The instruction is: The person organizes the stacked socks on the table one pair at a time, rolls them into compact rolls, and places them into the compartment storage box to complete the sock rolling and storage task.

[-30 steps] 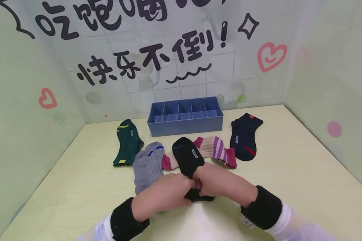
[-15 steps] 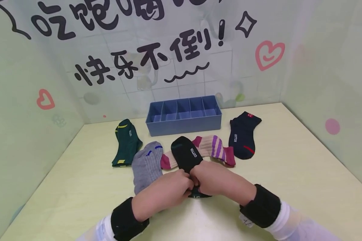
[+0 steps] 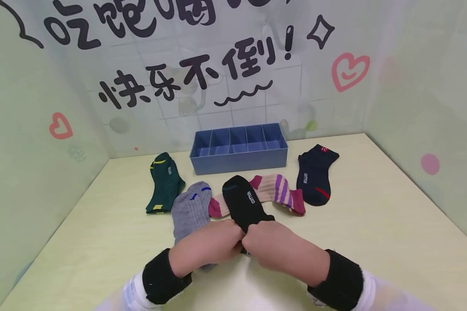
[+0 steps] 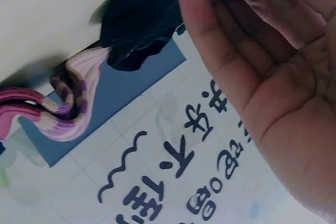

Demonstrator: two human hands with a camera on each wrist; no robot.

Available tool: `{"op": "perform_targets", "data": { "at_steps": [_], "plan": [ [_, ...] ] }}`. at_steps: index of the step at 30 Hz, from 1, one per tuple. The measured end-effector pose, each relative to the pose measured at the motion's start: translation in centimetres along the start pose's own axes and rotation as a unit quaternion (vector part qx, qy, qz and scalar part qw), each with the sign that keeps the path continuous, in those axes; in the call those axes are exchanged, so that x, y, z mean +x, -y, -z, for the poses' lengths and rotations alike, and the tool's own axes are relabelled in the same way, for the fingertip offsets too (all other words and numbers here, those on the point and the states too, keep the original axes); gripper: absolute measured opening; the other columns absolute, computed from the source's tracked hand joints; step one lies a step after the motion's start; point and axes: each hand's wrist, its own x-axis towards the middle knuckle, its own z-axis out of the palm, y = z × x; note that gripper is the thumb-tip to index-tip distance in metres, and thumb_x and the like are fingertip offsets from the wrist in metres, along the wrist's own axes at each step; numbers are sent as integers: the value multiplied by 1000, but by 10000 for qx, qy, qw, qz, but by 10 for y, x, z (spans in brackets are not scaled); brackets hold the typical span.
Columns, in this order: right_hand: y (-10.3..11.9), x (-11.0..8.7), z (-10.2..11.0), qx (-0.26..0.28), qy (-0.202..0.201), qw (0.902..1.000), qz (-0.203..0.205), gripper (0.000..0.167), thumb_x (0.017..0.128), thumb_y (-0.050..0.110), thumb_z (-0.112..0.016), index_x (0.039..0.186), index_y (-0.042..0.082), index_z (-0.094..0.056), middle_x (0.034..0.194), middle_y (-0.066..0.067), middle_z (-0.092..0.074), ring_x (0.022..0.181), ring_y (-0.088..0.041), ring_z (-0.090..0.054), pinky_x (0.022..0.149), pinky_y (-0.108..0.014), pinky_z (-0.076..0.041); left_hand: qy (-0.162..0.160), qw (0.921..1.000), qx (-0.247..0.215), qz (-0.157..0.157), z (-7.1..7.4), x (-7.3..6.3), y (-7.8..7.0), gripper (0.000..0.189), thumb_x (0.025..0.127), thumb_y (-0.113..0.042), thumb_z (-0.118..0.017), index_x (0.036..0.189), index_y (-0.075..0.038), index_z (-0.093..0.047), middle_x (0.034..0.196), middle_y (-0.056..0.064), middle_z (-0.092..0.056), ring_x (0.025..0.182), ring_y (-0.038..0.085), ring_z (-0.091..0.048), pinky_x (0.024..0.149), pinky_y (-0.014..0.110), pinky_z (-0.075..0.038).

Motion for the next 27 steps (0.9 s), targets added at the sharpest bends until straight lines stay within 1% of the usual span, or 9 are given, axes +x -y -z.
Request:
{"op": "perform_targets", "data": {
  "at_steps": [3,6,9,11,15,18,20,24,27],
  "plan": [
    [-8,4,0,479,268,9985,-41,7,90,14,-84,87,10,-80,76,-2,-63,66,-13,-55,72,-29,-57,-43,10000,-63,-31,-2,2,2,16,100,-17,-73,84,-17,-73,68,-4,-54,63,10,-51,56,21,-43],
    [-21,9,1,1313,482,9901,-80,7,91,9,-82,85,12,-83,76,4,-66,69,-8,-53,71,-23,-54,-222,9996,75,-145,-4,2,2,13,99,-18,-74,86,-17,-76,76,-4,-61,70,10,-52,62,20,-46],
    [-31,12,0,1980,480,9789,-140,11,89,4,-83,86,14,-86,79,8,-76,72,-2,-60,71,-19,-56,-342,9991,211,-143,-4,2,1,11,99,-18,-75,88,-17,-77,81,-4,-64,74,10,-51,67,20,-47],
    [-35,13,-1,2221,416,9739,-198,11,88,3,-84,89,14,-87,82,5,-80,75,-2,-67,71,-20,-59,-391,9986,341,-96,-4,1,-2,11,98,-17,-75,88,-17,-77,79,-3,-65,72,11,-53,64,21,-47],
    [-35,12,-3,2257,336,9732,-281,9,87,5,-85,91,13,-88,81,4,-80,73,-4,-69,69,-21,-60,-657,9907,1181,-172,-3,-1,-11,3,97,-23,-79,98,-22,-81,89,-3,-74,79,13,-62,68,25,-52],
    [-36,11,-2,2232,263,9740,-290,7,88,7,-85,86,14,-86,68,8,-72,62,-2,-58,60,-19,-53,-844,9773,1887,-468,-4,-4,-18,12,97,-31,-78,108,-26,-81,101,-6,-77,91,13,-65,75,28,-53],
    [-38,12,-2,2262,188,9736,-236,9,88,7,-84,84,15,-86,63,10,-67,57,-2,-51,55,-18,-47,-883,9708,2130,-667,-5,-5,-21,12,99,-34,-76,108,-28,-82,102,-8,-78,91,13,-66,73,28,-51],
    [-40,13,0,2387,138,9709,-132,9,88,6,-84,85,14,-86,64,11,-68,56,-1,-49,54,-18,-44,-864,9666,2215,-962,-5,-4,-20,9,101,-31,-75,103,-28,-83,93,-8,-78,84,11,-66,67,24,-46],
    [-39,14,1,2421,181,9699,-183,10,89,5,-83,83,13,-85,62,10,-65,55,-1,-48,53,-18,-42,-743,9766,1729,-1037,-4,-2,-14,9,101,-25,-74,103,-25,-83,85,-8,-75,75,8,-62,66,19,-44]
  ]
}}
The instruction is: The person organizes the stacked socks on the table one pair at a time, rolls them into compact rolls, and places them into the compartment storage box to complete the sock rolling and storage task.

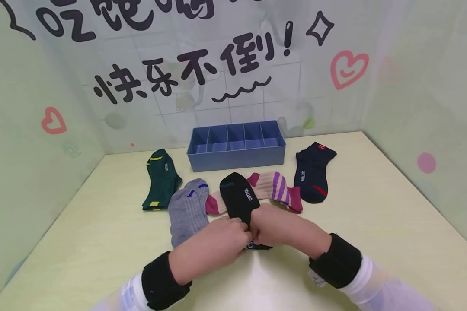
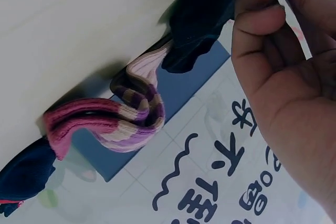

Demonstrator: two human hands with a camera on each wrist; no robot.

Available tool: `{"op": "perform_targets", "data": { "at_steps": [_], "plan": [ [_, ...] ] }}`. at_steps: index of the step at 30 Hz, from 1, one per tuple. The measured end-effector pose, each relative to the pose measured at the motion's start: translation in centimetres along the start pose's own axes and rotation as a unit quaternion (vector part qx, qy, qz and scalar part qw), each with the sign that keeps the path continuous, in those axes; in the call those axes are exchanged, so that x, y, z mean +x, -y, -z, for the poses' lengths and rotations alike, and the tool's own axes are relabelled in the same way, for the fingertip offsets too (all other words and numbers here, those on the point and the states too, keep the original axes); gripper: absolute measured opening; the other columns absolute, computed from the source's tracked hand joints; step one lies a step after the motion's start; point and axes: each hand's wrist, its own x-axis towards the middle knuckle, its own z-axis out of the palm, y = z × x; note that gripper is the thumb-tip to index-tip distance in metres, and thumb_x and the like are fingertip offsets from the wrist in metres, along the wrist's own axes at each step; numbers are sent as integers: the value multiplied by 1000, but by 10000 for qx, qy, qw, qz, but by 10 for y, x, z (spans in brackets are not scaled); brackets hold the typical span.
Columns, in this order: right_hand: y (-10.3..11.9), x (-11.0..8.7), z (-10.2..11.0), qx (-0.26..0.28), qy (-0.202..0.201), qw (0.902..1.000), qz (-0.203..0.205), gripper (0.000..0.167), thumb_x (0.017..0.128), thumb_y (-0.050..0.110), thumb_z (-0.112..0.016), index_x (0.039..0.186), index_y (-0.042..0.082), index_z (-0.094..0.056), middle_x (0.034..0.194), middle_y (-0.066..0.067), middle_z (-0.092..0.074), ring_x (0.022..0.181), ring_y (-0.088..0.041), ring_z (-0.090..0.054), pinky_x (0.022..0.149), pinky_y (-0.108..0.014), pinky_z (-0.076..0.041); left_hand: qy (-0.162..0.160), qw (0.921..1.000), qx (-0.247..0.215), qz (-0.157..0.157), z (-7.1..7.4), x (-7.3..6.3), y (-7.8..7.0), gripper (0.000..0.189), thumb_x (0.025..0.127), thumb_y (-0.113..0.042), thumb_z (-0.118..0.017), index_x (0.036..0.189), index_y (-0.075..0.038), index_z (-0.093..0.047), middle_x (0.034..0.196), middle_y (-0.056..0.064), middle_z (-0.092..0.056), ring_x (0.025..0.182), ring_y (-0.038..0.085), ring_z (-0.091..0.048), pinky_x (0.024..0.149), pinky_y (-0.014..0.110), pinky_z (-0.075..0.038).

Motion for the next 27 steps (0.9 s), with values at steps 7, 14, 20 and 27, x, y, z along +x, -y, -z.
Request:
{"op": "perform_targets", "data": {
  "at_steps": [7,14,20,27],
  "plan": [
    [6,1,-1,36,-19,9993,-364,18,89,0,-80,81,14,-72,66,8,-59,62,-5,-52,57,-20,-45,225,9927,-1162,236,-3,3,11,5,100,-17,-76,100,-17,-80,74,-6,-64,65,7,-52,62,15,-42],
    [17,-7,-9,-1156,-450,9923,32,16,86,2,-84,78,12,-75,70,5,-63,65,-7,-52,64,-21,-52,408,9620,-2595,741,-5,8,21,16,95,-7,-77,81,-14,-78,65,-8,-51,57,5,-47,54,16,-38],
    [36,-16,-24,-3425,-673,9356,528,14,88,24,-85,81,15,-77,72,1,-67,62,-16,-57,62,-29,-52,208,9508,-2975,837,-4,9,24,15,93,-3,-75,81,-10,-81,62,-7,-54,55,4,-47,52,15,-39],
    [41,-16,-28,-4383,-704,8931,726,8,87,26,-87,86,22,-81,71,2,-68,69,-18,-58,64,-29,-45,294,9442,-3064,1175,-2,8,26,8,94,-10,-77,91,-13,-83,70,-6,-65,62,8,-56,59,19,-48]
  ]
}}
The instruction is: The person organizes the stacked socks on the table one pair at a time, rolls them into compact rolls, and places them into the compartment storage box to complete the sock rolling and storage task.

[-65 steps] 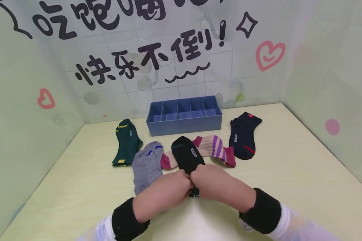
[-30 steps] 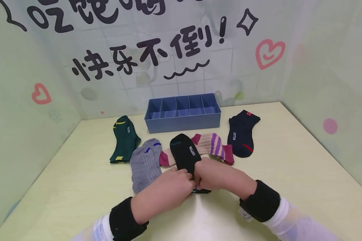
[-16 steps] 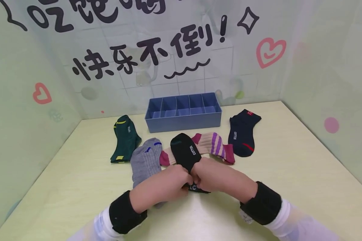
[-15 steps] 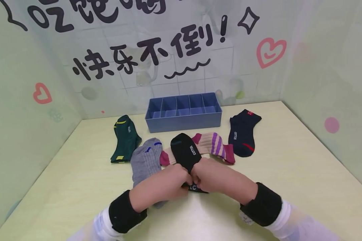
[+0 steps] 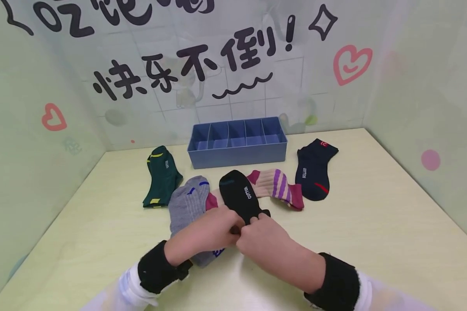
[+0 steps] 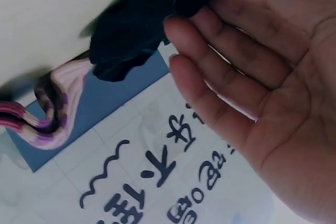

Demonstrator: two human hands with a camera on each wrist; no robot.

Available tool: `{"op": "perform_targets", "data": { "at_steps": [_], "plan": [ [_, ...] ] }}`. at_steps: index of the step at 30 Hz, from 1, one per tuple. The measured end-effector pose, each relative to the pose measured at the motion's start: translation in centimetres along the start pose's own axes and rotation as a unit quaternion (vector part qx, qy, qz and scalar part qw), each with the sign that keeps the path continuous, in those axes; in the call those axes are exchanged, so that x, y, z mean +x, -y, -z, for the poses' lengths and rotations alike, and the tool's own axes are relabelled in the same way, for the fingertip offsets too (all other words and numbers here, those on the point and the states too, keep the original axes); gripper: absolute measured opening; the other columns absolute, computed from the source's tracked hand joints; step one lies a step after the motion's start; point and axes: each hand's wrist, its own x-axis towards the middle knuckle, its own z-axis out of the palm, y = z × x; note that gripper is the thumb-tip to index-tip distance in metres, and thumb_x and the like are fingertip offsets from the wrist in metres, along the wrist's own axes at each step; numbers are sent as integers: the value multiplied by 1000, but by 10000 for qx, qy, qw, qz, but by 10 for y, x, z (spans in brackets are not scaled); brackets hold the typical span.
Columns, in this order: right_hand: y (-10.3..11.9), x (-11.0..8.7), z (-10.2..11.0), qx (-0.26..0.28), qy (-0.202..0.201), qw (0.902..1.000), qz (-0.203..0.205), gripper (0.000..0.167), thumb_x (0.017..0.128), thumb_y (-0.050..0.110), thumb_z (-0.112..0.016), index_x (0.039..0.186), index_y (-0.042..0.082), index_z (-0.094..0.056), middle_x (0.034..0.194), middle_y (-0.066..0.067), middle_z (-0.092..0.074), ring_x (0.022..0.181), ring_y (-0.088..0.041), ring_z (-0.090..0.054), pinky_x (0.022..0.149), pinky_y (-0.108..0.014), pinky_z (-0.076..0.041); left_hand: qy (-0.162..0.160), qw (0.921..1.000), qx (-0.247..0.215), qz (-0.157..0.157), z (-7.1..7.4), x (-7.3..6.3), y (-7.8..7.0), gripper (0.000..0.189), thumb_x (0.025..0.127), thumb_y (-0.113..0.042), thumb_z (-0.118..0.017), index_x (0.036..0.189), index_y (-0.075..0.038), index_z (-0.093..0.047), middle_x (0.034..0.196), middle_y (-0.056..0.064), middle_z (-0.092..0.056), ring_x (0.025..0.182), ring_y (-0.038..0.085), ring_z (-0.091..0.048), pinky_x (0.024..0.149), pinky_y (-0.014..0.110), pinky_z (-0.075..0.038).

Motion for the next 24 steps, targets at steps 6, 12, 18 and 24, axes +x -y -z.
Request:
{"op": "perform_targets", "data": {
  "at_steps": [6,12,18,24],
  "plan": [
    [-24,4,-7,1893,379,9808,-268,12,89,18,-82,80,14,-75,65,3,-59,59,-11,-51,59,-24,-42,-87,9996,-255,69,1,1,3,4,94,-10,-79,92,-13,-78,75,-5,-65,67,8,-56,63,19,-48],
    [-49,6,-17,3894,791,9166,-448,14,95,7,-72,86,16,-78,63,9,-50,54,-3,-43,54,-20,-35,-292,9943,1010,-170,-3,-2,-4,8,95,-21,-79,88,-19,-79,79,-6,-65,72,8,-55,60,20,-49],
    [-49,8,-18,3699,726,9253,-422,16,97,5,-73,100,14,-85,87,4,-61,75,-7,-54,69,-22,-52,-300,9752,2129,-532,-6,-6,-10,13,94,-32,-82,100,-20,-82,95,-3,-73,86,11,-60,72,23,-57],
    [-43,11,-16,3263,656,9402,-723,12,90,3,-81,99,11,-84,86,1,-68,75,-9,-59,75,-28,-60,-362,9734,2220,-439,-8,-6,-11,11,98,-25,-78,101,-15,-80,81,-1,-70,68,10,-56,62,19,-50]
  ]
}}
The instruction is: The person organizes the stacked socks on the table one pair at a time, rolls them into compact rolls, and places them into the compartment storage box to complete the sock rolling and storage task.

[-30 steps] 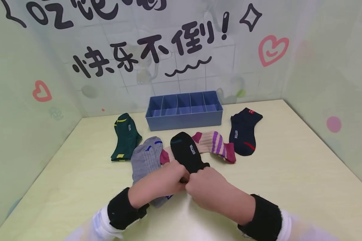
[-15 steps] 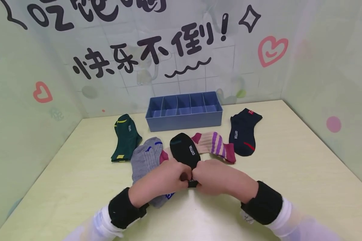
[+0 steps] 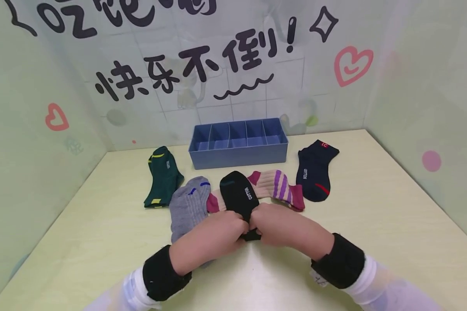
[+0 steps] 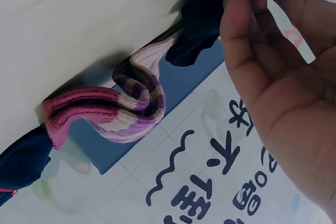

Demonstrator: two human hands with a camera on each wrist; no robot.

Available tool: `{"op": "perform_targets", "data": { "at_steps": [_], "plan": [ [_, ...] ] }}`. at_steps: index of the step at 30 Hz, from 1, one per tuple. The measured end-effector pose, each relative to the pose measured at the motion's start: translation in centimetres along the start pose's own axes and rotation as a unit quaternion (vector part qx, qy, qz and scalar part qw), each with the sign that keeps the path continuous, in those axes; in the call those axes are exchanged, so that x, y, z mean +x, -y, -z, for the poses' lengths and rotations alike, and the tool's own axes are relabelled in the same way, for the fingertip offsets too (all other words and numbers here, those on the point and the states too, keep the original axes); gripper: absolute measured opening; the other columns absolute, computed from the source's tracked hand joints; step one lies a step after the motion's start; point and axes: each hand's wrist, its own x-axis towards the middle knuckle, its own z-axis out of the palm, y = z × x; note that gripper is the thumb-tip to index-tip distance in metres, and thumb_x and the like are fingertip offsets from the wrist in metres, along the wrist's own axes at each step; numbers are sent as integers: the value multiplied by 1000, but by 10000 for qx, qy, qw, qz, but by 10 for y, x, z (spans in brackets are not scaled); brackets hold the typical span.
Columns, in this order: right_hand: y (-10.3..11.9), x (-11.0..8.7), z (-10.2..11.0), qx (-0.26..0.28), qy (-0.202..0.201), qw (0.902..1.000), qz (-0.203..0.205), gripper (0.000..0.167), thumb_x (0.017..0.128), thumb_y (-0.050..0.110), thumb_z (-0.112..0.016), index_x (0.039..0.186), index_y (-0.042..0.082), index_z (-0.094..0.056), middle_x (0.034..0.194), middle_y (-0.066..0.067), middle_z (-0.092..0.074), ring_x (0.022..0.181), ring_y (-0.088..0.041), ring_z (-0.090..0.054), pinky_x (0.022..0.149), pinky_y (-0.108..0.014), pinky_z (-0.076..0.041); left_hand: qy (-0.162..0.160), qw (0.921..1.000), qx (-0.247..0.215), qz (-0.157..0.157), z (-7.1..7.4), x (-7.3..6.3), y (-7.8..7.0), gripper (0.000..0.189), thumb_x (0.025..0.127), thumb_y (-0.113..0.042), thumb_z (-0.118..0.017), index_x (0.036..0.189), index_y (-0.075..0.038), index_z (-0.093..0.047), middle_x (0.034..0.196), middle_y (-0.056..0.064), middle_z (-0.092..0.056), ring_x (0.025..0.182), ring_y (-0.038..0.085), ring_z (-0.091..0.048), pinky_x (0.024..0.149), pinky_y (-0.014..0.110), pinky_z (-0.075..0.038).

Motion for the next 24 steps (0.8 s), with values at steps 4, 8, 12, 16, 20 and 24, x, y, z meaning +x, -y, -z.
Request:
{"op": "perform_targets", "data": {
  "at_steps": [4,8,12,16,20,24],
  "plan": [
    [2,2,-4,-491,-258,9984,-99,19,84,4,-87,101,12,-82,86,0,-73,76,-13,-64,79,-35,-62,67,9985,-478,276,-2,1,3,10,100,-22,-75,100,-13,-79,78,0,-65,63,11,-53,57,19,-47],
    [5,3,-5,-708,-309,9970,-76,25,82,3,-88,104,8,-77,88,-4,-70,78,-17,-65,80,-36,-64,107,9950,-898,430,-2,1,7,9,100,-21,-75,98,-13,-79,82,0,-67,68,10,-55,63,21,-52],
    [11,3,-3,-1011,-337,9943,21,23,84,6,-88,104,7,-76,87,-8,-67,71,-16,-61,74,-32,-64,-17,9961,-810,335,-1,1,11,9,99,-19,-75,96,-12,-80,87,0,-69,73,10,-57,71,22,-56],
    [18,-2,-1,-1541,-422,9870,147,16,87,16,-87,99,8,-79,86,-9,-70,72,-18,-62,74,-32,-59,-165,9972,-618,378,-1,0,11,9,99,-20,-76,95,-13,-80,89,0,-69,74,10,-57,69,25,-58],
    [24,-7,-5,-2242,-606,9722,300,19,86,25,-87,94,9,-80,91,-8,-72,89,-23,-59,78,-39,-49,-153,9978,-471,434,-2,-1,10,11,99,-21,-75,93,-14,-80,88,0,-70,77,12,-58,66,26,-58],
    [23,-7,-11,-2745,-887,9558,573,18,85,25,-87,90,10,-78,89,-7,-71,91,-23,-55,79,-39,-47,49,9977,-466,485,-2,1,9,9,99,-20,-75,95,-13,-79,88,1,-70,76,12,-58,69,24,-58]
  ]
}}
